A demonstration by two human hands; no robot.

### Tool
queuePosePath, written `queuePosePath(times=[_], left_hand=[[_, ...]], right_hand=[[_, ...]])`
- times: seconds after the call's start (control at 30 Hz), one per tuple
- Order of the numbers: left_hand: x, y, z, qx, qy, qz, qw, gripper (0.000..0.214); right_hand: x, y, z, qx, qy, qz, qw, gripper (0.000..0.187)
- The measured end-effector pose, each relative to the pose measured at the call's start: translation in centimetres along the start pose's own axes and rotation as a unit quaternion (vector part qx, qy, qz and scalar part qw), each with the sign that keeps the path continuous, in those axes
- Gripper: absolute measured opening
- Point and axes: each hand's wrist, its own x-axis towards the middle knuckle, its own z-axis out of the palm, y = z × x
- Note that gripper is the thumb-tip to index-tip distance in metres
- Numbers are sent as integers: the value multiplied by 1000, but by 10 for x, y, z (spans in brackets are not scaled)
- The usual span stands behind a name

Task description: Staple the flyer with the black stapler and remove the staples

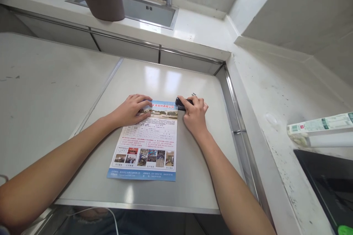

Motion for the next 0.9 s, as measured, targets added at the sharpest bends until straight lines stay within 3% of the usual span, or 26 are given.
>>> queuePosePath(times=[0.9], left_hand=[[-1, -1, 2, 9, -2, 4, 1000, 34]], right_hand=[[0, -2, 0, -31, -7, 3, 1000, 76]])
